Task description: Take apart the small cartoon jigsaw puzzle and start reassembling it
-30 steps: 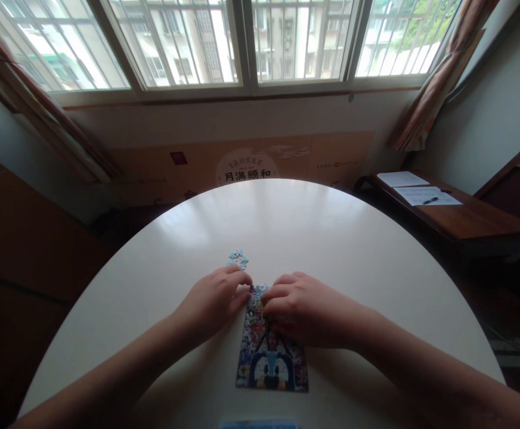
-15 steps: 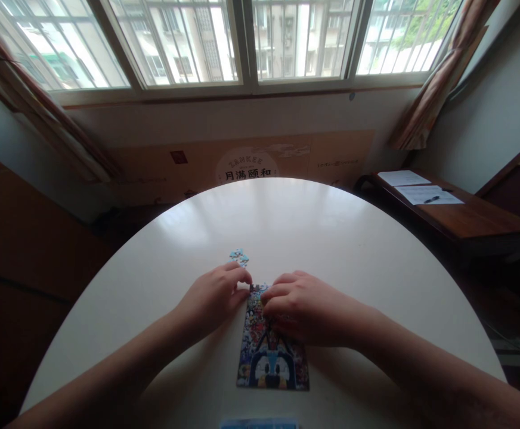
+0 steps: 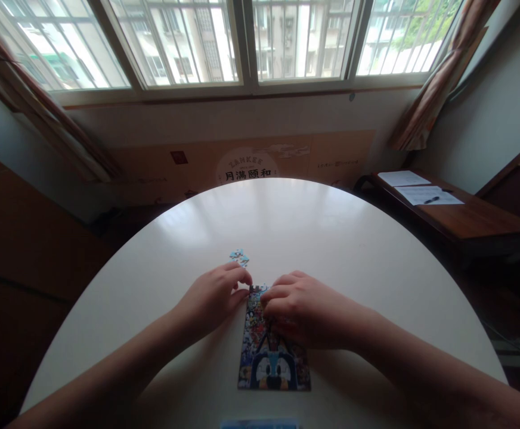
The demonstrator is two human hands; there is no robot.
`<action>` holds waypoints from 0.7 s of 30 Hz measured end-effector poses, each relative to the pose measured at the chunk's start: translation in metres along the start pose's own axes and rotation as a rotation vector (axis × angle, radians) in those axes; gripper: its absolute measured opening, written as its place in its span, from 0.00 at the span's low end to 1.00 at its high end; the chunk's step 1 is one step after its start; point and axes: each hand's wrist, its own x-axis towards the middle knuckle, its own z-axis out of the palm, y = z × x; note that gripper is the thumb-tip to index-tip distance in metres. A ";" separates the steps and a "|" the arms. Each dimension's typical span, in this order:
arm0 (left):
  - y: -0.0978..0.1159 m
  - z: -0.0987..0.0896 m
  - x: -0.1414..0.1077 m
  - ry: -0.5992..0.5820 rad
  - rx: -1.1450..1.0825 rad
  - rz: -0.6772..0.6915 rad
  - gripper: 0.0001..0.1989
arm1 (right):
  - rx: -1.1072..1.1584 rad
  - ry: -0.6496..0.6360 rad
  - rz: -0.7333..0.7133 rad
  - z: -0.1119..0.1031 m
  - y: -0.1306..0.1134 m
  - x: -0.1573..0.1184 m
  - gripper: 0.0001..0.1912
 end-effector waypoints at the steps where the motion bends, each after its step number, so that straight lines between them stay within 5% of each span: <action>1: 0.000 0.000 0.000 -0.002 -0.003 0.002 0.08 | -0.001 -0.003 0.003 0.000 0.000 0.000 0.09; 9: -0.002 0.002 0.001 0.001 0.001 0.013 0.07 | -0.005 0.002 -0.010 0.003 0.003 -0.001 0.11; 14: -0.003 0.003 0.000 0.010 -0.011 0.025 0.06 | -0.072 -0.037 0.030 0.005 -0.001 -0.001 0.26; 21: -0.003 0.003 0.000 0.009 -0.013 0.015 0.05 | -0.056 -0.076 0.035 0.002 -0.008 0.001 0.20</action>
